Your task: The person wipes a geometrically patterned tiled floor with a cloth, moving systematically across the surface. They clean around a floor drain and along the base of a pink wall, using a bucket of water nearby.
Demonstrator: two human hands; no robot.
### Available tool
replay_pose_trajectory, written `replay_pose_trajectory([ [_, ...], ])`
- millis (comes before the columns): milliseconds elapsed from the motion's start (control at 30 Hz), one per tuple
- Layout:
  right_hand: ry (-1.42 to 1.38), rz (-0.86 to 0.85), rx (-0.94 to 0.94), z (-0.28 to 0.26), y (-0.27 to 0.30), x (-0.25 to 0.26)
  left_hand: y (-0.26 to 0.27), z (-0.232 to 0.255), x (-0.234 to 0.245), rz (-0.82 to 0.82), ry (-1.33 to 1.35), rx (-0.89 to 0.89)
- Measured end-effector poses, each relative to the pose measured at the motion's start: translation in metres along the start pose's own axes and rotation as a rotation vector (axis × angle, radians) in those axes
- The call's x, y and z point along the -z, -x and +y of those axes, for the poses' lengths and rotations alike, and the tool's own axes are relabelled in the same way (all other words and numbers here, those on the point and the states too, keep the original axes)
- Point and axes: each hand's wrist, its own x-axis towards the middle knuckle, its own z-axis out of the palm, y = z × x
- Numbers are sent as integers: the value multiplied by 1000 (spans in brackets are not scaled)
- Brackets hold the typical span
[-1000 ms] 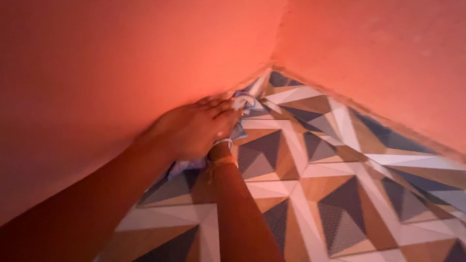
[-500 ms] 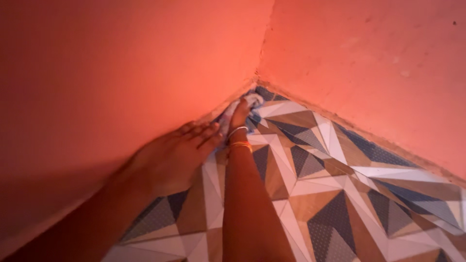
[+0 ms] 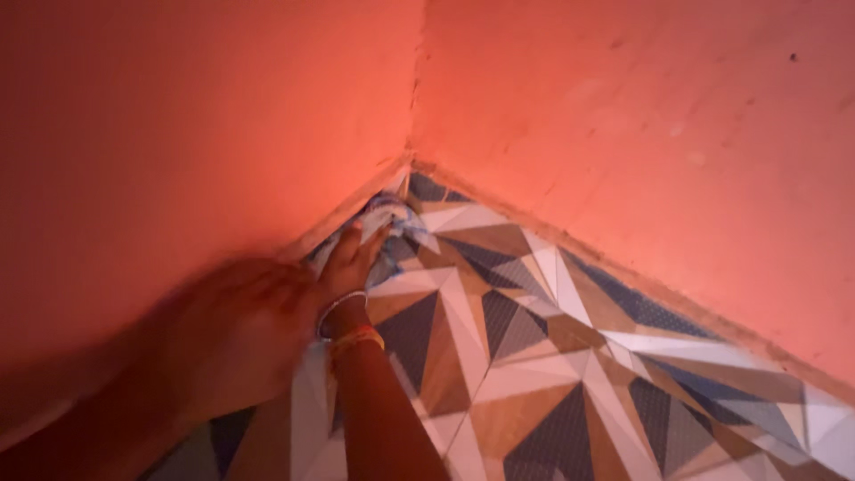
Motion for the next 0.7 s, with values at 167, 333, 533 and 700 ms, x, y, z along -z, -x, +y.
replay_pose_trajectory([
  [167, -82, -18, -42, 7, -28, 4, -138, -14, -26, 110, -12, -122],
  [333, -106, -19, -67, 6, -41, 6, -176, -14, -68, 316, -99, -89],
  [533, 181, -151, 95, -50, -30, 63, -165, -19, -54, 172, 94, -44],
  [700, 1857, -80, 785, -106, -65, 113, -165, -15, -42, 230, 141, -37],
])
